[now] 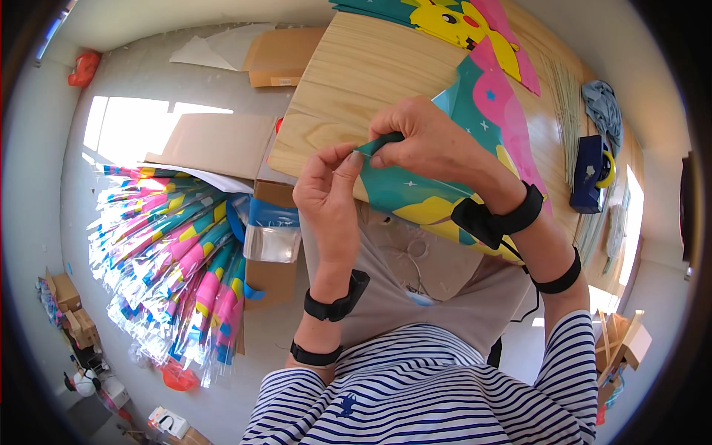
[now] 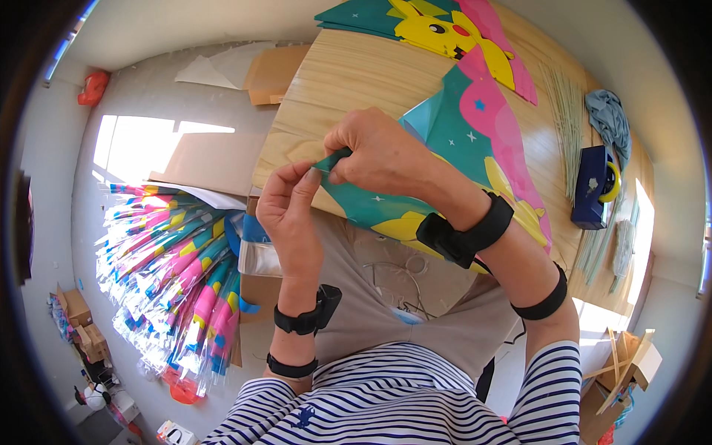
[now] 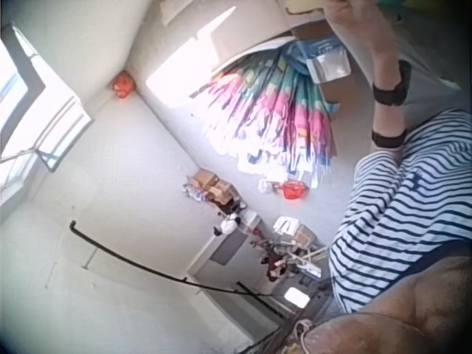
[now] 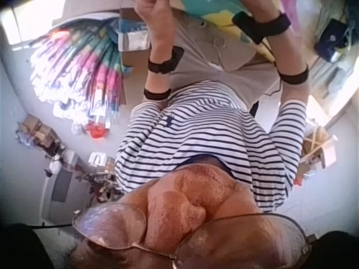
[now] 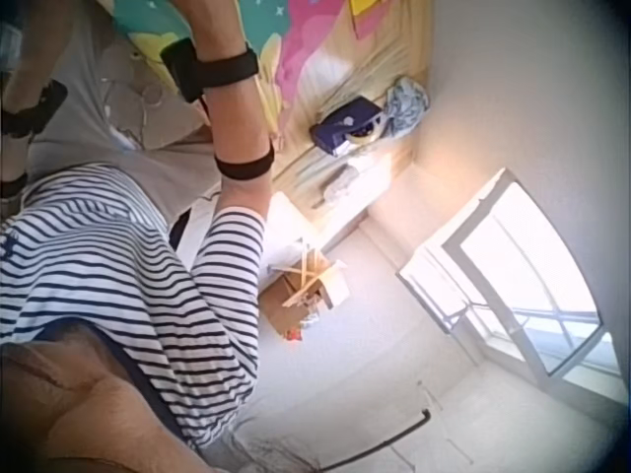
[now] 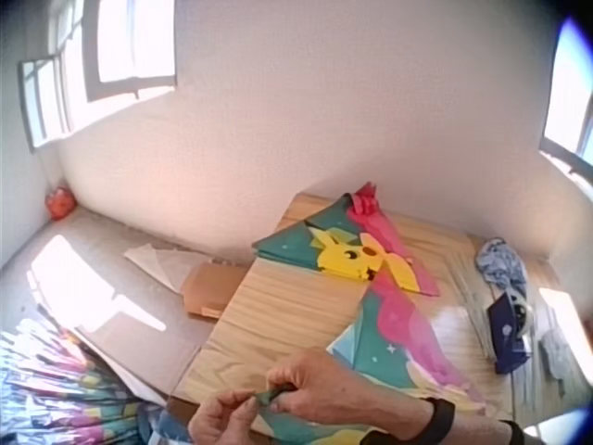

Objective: Assembling a plastic kite by inserting support rods and securing them with adhesive tape.

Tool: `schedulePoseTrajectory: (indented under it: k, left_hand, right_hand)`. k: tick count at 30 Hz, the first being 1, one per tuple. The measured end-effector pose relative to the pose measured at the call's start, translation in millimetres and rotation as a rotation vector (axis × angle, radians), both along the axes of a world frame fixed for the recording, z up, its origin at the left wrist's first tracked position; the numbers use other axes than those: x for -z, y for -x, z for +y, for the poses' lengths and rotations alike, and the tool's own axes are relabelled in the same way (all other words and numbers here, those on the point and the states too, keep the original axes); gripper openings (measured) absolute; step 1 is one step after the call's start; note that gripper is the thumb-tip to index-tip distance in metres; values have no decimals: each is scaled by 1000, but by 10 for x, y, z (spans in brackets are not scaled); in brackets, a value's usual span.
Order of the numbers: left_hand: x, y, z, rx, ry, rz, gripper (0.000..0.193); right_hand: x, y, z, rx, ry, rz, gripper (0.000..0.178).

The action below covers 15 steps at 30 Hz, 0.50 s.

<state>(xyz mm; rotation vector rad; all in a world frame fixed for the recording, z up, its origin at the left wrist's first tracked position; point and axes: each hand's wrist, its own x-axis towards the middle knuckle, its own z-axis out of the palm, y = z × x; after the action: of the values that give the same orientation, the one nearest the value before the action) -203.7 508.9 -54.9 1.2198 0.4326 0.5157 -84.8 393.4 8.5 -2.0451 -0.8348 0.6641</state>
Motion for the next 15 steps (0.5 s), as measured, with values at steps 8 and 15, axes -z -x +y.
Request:
schedulePoseTrajectory:
  k: [8, 15]
  left_hand:
    - [57, 7, 56, 83, 123, -42, 9]
    - [58, 16, 121, 114, 97, -45, 13]
  right_hand:
    - [104, -37, 8, -57, -108, -142, 24]
    - [50, -23, 63, -57, -130, -68, 28]
